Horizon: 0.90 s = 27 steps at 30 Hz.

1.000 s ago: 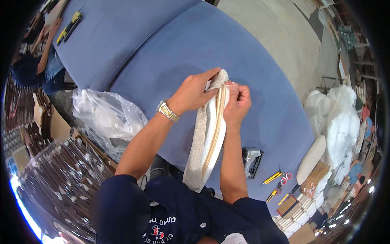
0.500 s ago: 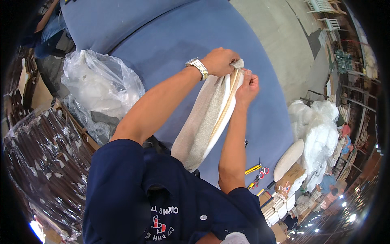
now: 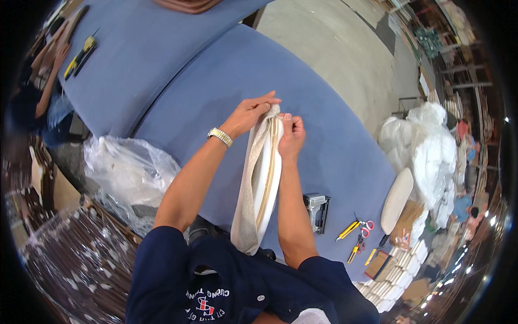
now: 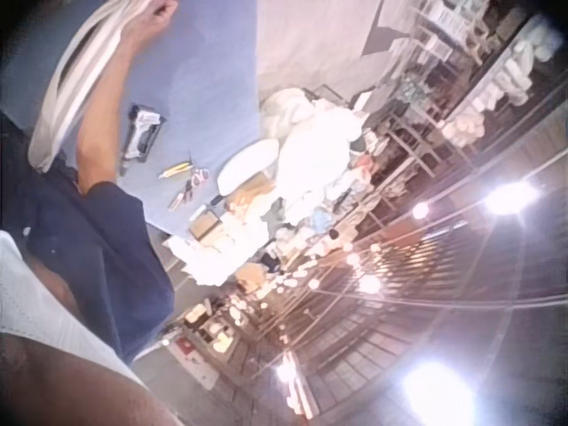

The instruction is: The person staples fabric onto cushion cores using a pneumatic staple gun, then trims excess fabric with a utility knife. They repeat this process on multiple cushion pieces, folding and aligning the fabric before stapling and cutting.

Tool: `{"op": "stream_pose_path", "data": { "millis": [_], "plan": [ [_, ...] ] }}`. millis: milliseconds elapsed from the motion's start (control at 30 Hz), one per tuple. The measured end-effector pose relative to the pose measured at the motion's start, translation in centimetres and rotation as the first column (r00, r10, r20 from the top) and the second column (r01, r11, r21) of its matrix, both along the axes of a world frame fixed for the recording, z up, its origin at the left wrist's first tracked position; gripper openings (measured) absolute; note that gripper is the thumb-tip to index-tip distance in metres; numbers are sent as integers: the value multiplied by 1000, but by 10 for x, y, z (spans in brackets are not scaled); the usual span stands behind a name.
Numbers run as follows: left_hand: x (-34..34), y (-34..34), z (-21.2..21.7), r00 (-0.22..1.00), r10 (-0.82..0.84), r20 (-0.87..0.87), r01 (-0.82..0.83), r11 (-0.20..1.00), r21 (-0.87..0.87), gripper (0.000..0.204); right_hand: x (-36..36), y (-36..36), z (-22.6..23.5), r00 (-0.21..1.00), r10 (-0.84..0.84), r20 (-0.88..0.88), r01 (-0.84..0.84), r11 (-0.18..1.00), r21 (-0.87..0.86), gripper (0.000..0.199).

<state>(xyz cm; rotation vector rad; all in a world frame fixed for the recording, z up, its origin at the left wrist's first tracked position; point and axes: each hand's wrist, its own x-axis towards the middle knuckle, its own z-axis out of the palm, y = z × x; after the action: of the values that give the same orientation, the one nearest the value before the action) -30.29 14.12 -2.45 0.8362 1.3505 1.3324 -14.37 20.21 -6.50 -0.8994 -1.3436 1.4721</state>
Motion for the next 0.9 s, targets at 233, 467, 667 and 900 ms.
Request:
{"op": "stream_pose_path", "data": {
  "millis": [233,467,667,900],
  "plan": [
    [0,16,-10,998,47,-53,-48,999,-20,28,-8,-8,5,995,-51,-86,44,996,-79,20],
    [12,18,-19,983,149,-110,-152,988,-13,24,-14,-11,13,985,-146,-95,141,989,-54,19],
    [22,14,-13,982,157,-108,-149,986,73,27,-7,-12,11,993,-111,-33,113,993,38,15],
    [28,16,-18,969,167,-184,-163,986,36,30,50,-22,33,973,8,230,-61,973,224,12]
  ]
}}
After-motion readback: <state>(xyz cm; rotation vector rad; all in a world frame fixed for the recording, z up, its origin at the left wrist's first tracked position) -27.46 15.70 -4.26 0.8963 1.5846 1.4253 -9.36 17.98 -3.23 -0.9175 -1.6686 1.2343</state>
